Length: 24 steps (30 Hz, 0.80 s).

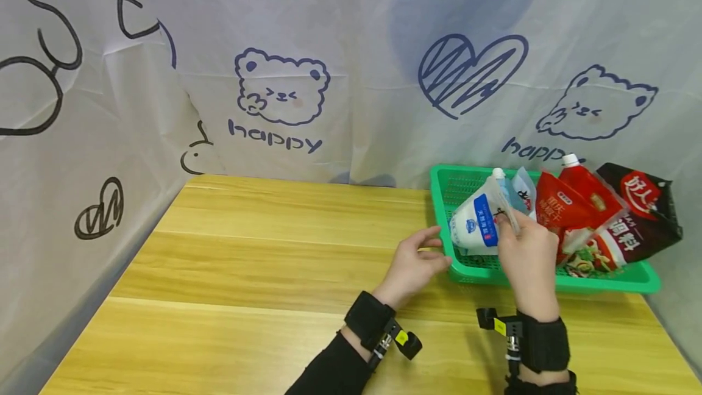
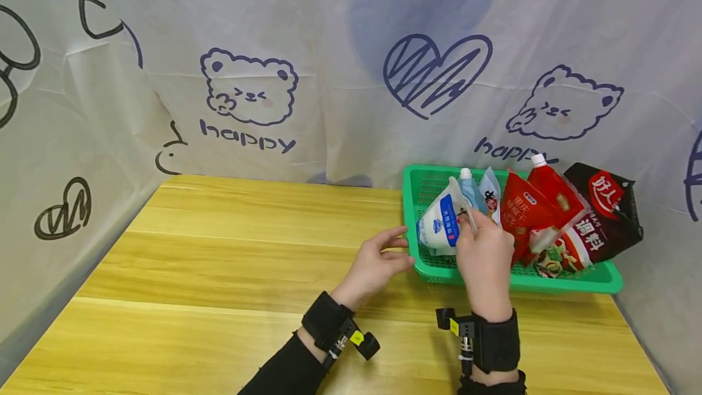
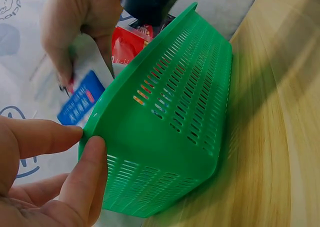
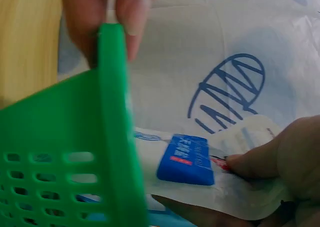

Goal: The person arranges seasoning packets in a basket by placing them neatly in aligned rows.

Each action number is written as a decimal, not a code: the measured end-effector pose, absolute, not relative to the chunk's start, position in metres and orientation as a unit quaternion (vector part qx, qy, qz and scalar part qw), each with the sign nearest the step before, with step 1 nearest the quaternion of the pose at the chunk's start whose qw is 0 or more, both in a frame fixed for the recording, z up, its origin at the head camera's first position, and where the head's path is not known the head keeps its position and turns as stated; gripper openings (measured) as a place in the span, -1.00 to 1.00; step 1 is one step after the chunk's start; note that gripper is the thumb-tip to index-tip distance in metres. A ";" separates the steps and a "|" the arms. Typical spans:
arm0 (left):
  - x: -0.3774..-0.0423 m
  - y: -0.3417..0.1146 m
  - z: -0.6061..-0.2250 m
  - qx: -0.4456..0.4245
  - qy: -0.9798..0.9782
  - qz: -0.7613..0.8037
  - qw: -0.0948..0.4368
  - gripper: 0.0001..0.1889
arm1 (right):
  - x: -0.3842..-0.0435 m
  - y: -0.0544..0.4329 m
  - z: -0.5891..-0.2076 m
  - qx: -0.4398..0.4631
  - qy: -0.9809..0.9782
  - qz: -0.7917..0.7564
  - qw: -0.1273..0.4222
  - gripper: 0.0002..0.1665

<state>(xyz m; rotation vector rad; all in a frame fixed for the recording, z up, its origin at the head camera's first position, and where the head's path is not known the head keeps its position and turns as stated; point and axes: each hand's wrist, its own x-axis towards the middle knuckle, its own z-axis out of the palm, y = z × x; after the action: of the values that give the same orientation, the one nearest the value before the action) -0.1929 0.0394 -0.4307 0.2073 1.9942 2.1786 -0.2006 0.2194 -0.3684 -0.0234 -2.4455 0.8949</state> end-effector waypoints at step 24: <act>-0.194 0.039 -0.430 0.072 0.664 0.738 0.097 -0.31 | -0.213 0.215 -0.381 -0.010 -0.922 0.369 0.116 -0.44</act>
<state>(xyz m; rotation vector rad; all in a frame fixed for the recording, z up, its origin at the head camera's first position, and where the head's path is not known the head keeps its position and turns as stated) -0.1944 0.0387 -0.4299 0.2128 1.9665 2.1850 -0.2125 0.2155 -0.3814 -0.0293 -2.6996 1.0814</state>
